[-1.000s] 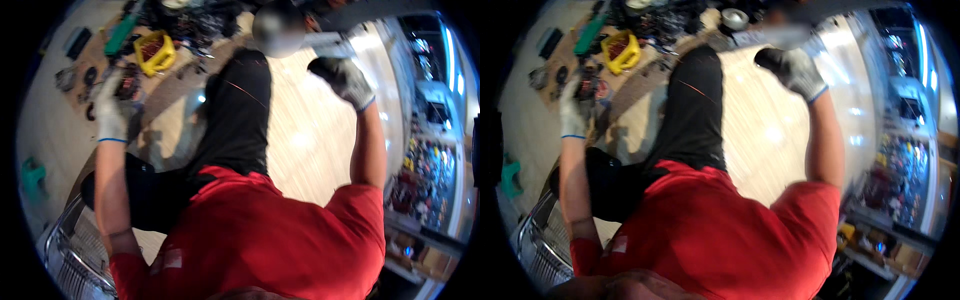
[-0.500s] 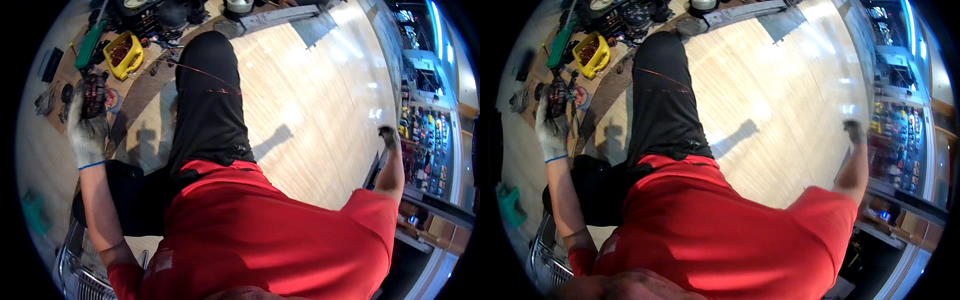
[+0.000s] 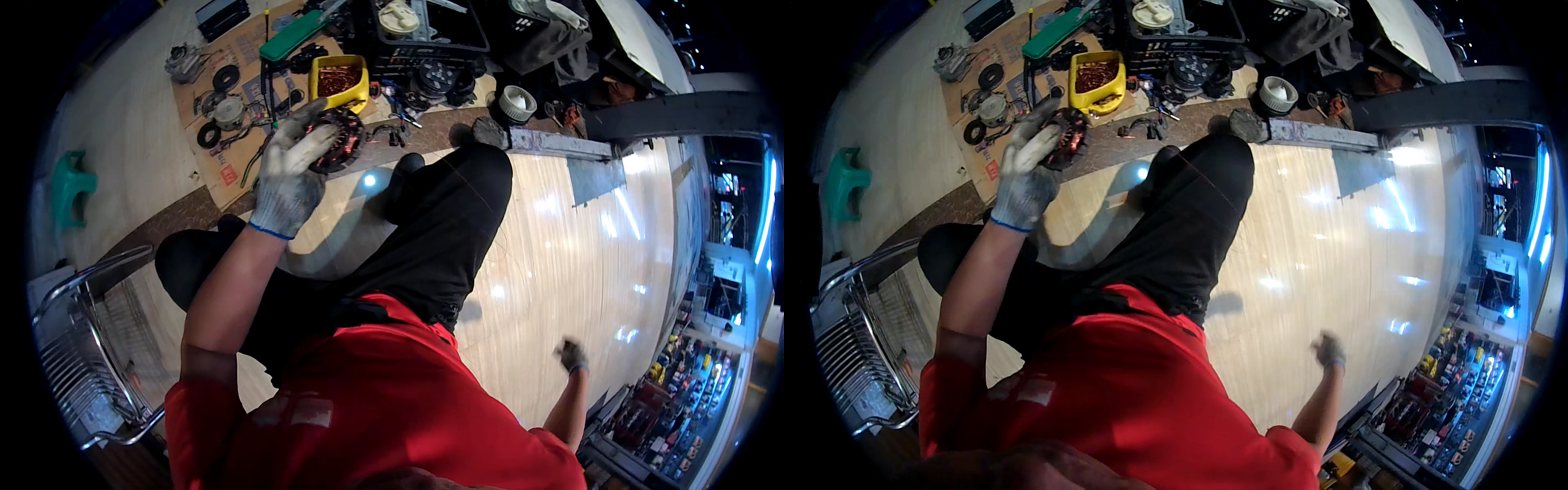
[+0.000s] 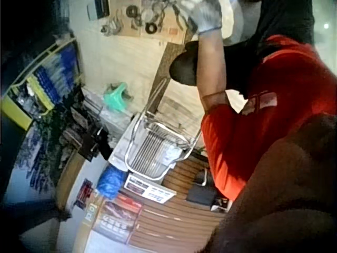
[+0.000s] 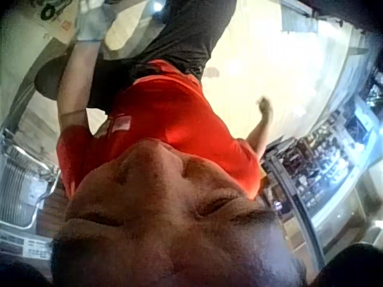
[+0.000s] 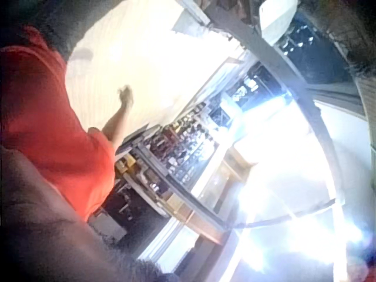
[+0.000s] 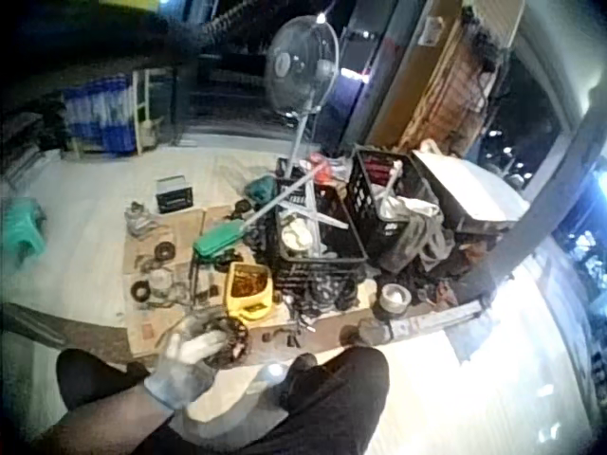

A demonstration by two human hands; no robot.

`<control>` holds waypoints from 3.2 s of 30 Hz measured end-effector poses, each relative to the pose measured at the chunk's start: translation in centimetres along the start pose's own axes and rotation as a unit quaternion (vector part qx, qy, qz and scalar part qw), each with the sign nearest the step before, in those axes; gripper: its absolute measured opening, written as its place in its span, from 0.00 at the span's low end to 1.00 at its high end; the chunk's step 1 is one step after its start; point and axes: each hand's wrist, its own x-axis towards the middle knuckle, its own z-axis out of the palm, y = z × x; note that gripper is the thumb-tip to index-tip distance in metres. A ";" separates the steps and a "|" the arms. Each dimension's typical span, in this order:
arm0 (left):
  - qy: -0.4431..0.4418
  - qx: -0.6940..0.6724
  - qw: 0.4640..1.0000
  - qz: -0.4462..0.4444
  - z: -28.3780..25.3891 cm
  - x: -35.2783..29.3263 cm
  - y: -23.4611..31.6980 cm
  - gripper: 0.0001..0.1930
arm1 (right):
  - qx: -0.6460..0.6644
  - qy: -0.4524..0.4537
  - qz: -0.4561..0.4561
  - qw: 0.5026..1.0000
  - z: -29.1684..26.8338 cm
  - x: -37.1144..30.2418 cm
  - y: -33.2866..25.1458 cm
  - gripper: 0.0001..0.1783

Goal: The person winds a thin copper wire around a motor stator core by hand, pulling the wire tight through each slot.

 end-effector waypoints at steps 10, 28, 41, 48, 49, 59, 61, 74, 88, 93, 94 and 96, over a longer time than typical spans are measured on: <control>-0.025 0.075 0.995 0.061 3.2 -2.3 1.5 0.27 | 0.272 0.467 -0.473 0.696 -45.8 -18.9 -40.9 0.18; 0.039 0.015 0.996 0.080 2.2 -2.2 2.8 0.29 | 0.249 0.451 -0.424 0.745 -42.3 -12.9 -51.2 0.13; -0.088 0.006 0.995 -0.045 1.0 -2.7 2.9 0.22 | 0.283 0.516 -0.381 0.713 -46.2 -12.9 -42.6 0.12; -0.109 0.000 0.992 -0.056 1.5 -2.0 2.5 0.22 | 0.285 0.510 -0.374 0.720 -47.5 -13.0 -41.6 0.12; -0.113 0.029 0.992 -0.039 1.9 -2.0 2.5 0.22 | 0.317 0.519 -0.381 0.697 -47.5 -12.9 -41.3 0.11; 0.076 0.050 0.995 0.045 0.4 0.2 0.9 0.21 | 0.167 0.432 -0.519 0.718 -42.2 -21.1 -43.3 0.08; 0.107 -0.043 0.993 0.009 1.1 0.1 1.6 0.18 | 0.162 0.420 -0.505 0.736 -39.1 -19.3 -44.8 0.09; 0.002 -0.056 0.998 -0.004 1.2 -0.8 2.4 0.18 | 0.207 0.194 -0.437 0.854 -37.9 -14.9 -40.2 0.36; -0.003 0.090 0.996 0.017 1.0 -0.5 1.5 0.22 | 0.553 -0.024 -0.475 0.684 -42.7 -11.5 -45.8 0.16; 0.133 0.058 0.988 -0.059 -1.1 -1.1 -0.2 0.19 | 0.156 0.323 -0.371 0.857 -35.9 -7.7 -36.0 0.17; 0.080 0.095 0.991 -0.050 -1.2 -0.5 0.0 0.17 | 0.175 0.381 -0.370 0.829 -33.6 -6.2 -33.7 0.16; 0.146 0.114 0.982 -0.040 -0.2 -0.3 -0.5 0.17 | 0.157 0.374 -0.317 0.857 -29.6 -4.3 -27.6 0.16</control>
